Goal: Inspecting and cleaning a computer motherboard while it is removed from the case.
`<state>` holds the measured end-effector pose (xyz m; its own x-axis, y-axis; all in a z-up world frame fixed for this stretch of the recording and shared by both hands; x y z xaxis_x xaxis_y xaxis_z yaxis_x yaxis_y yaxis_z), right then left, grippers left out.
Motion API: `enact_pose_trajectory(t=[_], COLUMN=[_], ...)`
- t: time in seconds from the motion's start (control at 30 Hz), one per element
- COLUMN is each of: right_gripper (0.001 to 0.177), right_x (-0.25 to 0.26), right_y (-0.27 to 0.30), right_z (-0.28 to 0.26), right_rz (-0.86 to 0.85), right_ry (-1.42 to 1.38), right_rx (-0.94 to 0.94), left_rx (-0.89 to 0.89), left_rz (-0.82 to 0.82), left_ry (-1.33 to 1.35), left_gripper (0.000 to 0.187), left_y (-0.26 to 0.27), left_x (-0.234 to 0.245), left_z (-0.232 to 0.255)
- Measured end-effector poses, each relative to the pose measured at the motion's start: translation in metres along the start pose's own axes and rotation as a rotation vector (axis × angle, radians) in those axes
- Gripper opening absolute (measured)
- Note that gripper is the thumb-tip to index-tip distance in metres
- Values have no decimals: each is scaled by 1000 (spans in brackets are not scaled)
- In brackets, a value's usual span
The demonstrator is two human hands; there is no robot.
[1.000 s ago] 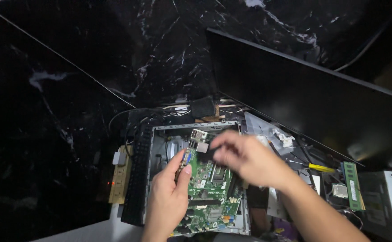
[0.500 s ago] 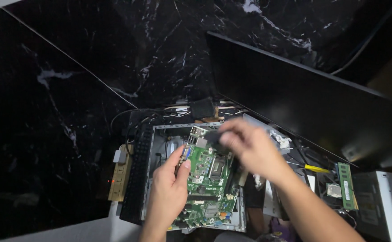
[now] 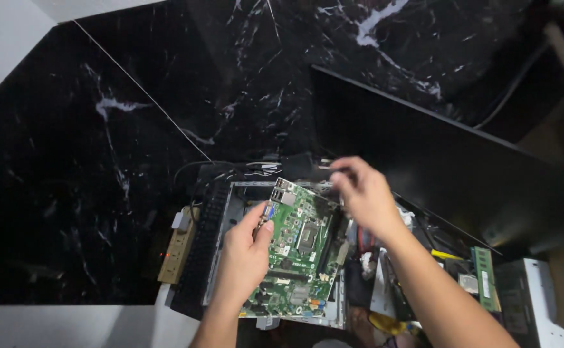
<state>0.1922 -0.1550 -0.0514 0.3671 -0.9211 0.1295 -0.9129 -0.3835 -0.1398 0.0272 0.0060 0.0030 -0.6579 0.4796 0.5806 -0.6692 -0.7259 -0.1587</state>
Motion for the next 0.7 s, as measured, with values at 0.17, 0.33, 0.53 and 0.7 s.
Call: enact_pose_trajectory(t=[0.17, 0.33, 0.53, 0.7], right_gripper=[16, 19, 25, 31], right_x=[2, 13, 23, 25], right_y=[4, -2, 27, 34], right_z=[-14, 0, 38, 30], right_rz=[-151, 149, -485, -527], right_ry=[92, 244, -987, -1358], right_rx=[14, 92, -322, -334], left_rx=[-22, -114, -27, 50], left_rz=[-10, 17, 47, 41], left_ry=[4, 27, -35, -121], left_gripper=[40, 39, 40, 43], left_y=[1, 3, 5, 9], left_x=[-2, -5, 2, 5], left_z=[9, -1, 2, 8])
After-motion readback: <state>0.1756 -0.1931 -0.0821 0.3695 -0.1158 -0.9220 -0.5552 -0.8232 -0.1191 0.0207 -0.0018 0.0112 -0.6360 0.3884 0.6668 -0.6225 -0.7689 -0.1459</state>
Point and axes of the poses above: each hand's wrist, its own y-axis away from the middle knuckle, its own x-axis out of the back of the hand, z = x × y, the point moved 2 cm from there along -y, towards the middle knuckle, and after that the axes turned 15 degrees about z, right-handed, at the moved point
